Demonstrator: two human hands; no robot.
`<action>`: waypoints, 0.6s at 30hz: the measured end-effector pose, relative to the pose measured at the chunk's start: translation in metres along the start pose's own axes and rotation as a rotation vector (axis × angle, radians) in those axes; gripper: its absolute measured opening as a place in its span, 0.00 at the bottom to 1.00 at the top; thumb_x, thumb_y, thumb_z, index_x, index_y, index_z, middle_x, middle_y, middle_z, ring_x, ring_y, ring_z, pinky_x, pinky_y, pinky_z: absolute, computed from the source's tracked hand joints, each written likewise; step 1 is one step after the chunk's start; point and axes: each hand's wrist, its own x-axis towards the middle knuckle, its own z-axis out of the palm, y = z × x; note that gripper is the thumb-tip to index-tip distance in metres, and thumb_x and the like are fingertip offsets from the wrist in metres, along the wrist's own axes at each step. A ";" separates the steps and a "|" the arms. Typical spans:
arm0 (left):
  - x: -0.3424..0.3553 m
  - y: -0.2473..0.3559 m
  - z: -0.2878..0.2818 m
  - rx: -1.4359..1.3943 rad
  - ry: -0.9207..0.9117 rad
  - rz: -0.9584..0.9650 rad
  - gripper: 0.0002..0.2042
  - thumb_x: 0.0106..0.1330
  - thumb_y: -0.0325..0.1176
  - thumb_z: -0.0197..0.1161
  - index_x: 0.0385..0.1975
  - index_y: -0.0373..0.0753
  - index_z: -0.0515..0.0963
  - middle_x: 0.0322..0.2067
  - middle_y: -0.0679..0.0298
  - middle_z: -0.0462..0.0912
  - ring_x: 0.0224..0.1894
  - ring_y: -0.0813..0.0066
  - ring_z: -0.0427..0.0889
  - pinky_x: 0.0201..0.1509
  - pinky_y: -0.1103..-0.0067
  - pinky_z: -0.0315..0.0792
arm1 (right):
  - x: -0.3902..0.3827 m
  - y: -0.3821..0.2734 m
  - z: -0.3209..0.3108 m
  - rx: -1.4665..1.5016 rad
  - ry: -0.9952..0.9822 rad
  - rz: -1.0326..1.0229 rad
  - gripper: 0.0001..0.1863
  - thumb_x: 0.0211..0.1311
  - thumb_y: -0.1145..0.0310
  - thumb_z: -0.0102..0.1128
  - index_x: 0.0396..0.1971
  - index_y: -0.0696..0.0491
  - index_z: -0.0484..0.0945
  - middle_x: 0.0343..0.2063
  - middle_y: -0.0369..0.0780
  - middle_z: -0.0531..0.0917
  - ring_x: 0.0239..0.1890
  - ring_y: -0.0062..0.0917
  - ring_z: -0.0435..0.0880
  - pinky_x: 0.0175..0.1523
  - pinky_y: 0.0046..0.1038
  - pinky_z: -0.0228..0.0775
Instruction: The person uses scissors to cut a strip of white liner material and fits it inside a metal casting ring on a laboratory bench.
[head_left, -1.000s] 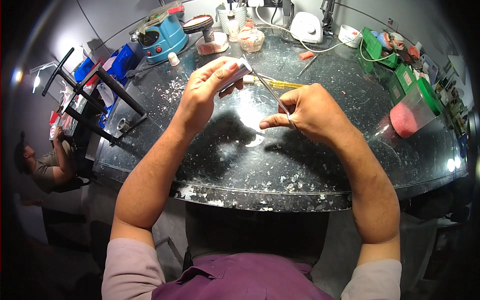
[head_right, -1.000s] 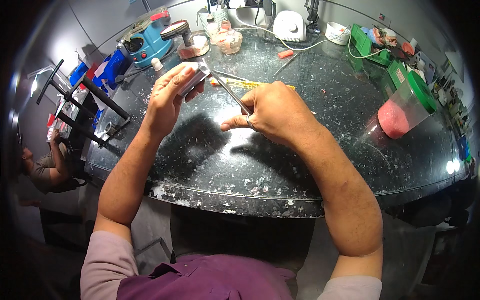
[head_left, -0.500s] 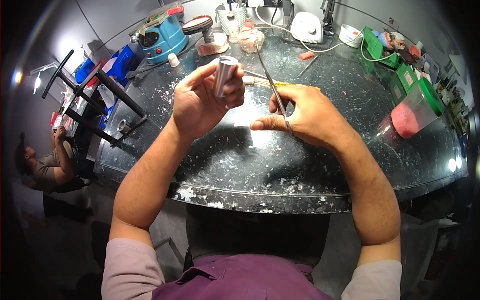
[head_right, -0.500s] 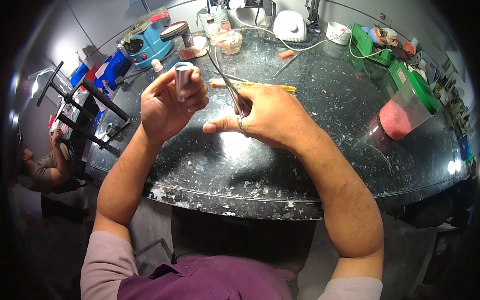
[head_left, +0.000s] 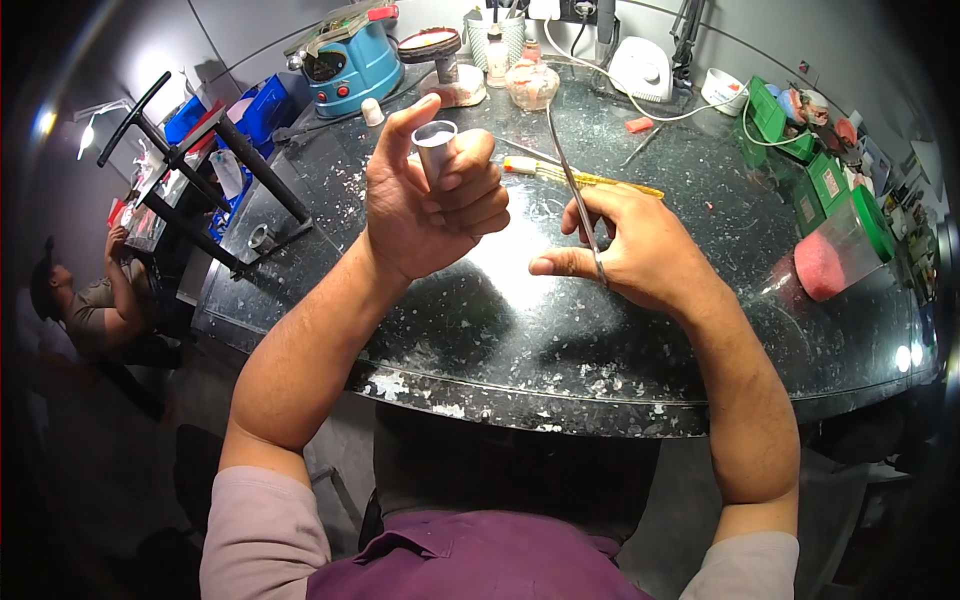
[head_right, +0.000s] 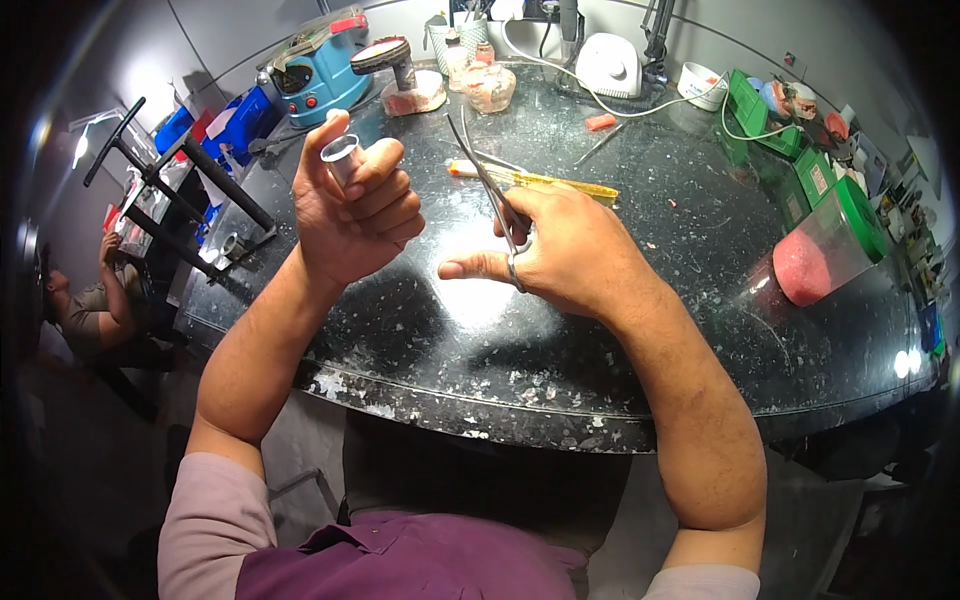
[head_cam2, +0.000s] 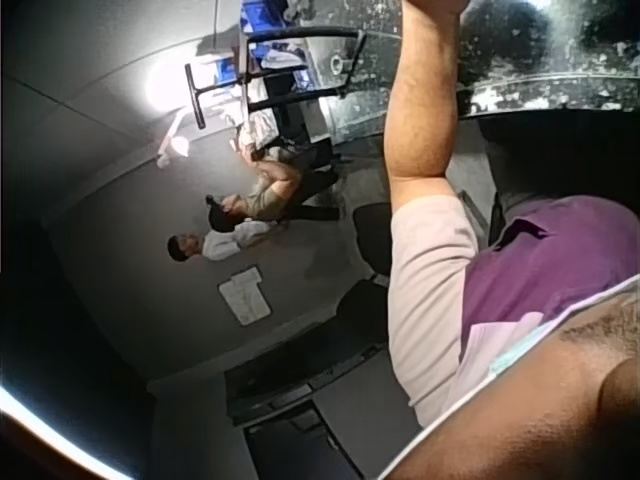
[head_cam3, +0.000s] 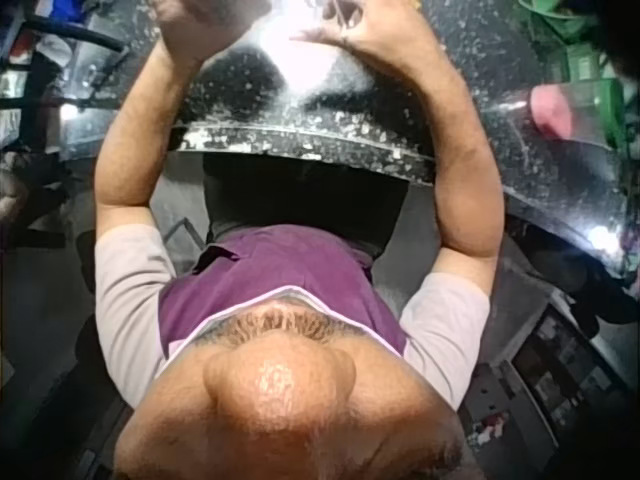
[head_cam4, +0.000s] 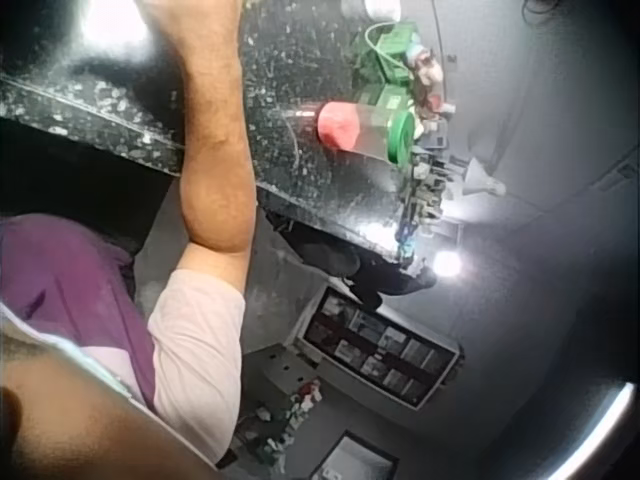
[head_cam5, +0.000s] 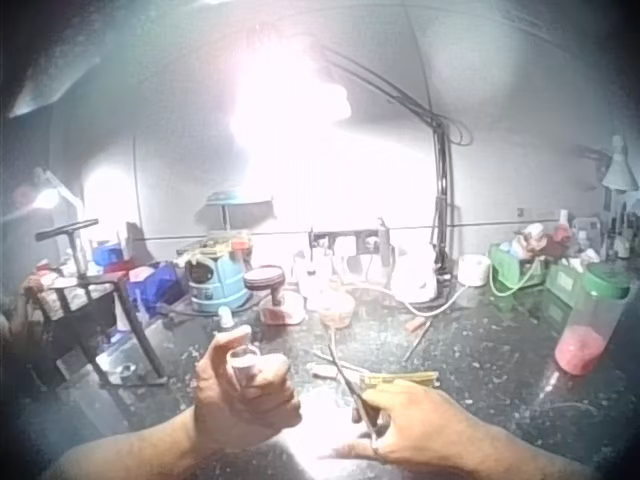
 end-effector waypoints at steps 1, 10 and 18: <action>0.001 -0.002 0.004 -0.003 -0.002 -0.002 0.26 0.69 0.60 0.43 0.19 0.44 0.67 0.09 0.76 0.55 0.13 0.83 0.53 0.21 0.82 0.50 | -0.001 0.001 0.000 -0.003 0.002 0.005 0.34 0.41 0.39 0.77 0.29 0.57 0.77 0.24 0.40 0.77 0.29 0.28 0.76 0.37 0.29 0.68; 0.010 -0.017 0.029 0.141 0.485 0.147 0.12 0.73 0.42 0.53 0.46 0.41 0.72 0.27 0.71 0.69 0.25 0.84 0.65 0.30 0.83 0.61 | 0.000 0.006 0.000 0.016 0.039 -0.005 0.43 0.41 0.26 0.68 0.29 0.59 0.77 0.26 0.45 0.80 0.34 0.37 0.82 0.41 0.35 0.73; 0.004 -0.009 0.008 0.027 0.281 0.018 0.19 0.73 0.45 0.47 0.47 0.34 0.69 0.29 0.68 0.66 0.25 0.82 0.62 0.28 0.86 0.60 | 0.000 0.004 -0.003 0.017 0.038 0.022 0.44 0.40 0.26 0.67 0.32 0.59 0.78 0.26 0.44 0.80 0.34 0.36 0.82 0.41 0.35 0.73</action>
